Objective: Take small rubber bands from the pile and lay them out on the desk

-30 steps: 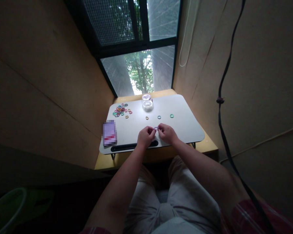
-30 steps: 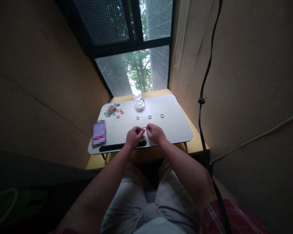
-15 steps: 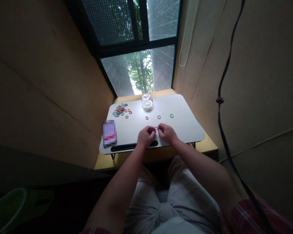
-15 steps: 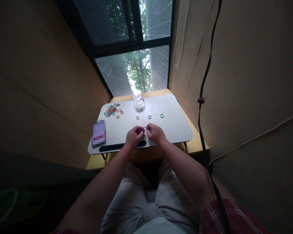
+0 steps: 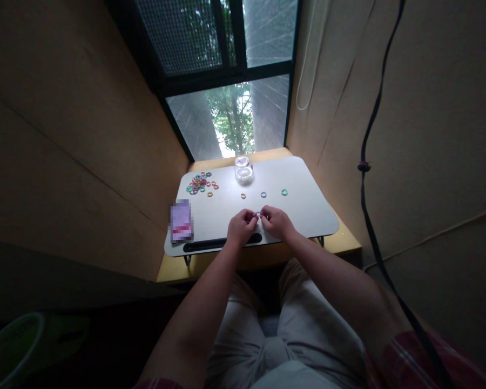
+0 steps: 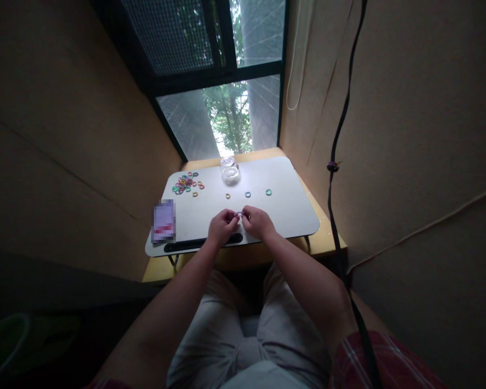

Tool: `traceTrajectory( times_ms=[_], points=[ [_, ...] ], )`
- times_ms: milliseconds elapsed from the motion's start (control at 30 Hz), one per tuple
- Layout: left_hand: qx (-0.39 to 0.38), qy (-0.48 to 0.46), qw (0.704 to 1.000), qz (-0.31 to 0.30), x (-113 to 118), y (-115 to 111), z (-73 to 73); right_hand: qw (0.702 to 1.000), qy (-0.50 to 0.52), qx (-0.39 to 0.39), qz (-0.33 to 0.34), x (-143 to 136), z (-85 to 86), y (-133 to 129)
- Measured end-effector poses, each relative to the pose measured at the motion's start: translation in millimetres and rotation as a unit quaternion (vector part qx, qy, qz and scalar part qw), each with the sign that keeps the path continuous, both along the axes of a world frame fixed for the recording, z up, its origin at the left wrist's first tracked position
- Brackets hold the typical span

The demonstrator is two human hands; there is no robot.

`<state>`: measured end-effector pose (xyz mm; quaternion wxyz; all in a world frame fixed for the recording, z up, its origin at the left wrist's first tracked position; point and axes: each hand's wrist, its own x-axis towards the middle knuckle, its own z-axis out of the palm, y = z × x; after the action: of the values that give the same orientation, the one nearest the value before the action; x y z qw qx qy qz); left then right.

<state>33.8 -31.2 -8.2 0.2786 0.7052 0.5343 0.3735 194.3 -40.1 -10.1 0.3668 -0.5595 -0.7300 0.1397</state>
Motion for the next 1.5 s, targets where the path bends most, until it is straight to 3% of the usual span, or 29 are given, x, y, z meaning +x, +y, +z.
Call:
traceTrajectory(
  times_ms=[1500],
  points=[
    [0.006,-0.029,0.999,0.02,-1.5,2.1,-0.4,1.0,0.001,0.004,-0.001,-1.0,0.4,-0.8]
  ],
)
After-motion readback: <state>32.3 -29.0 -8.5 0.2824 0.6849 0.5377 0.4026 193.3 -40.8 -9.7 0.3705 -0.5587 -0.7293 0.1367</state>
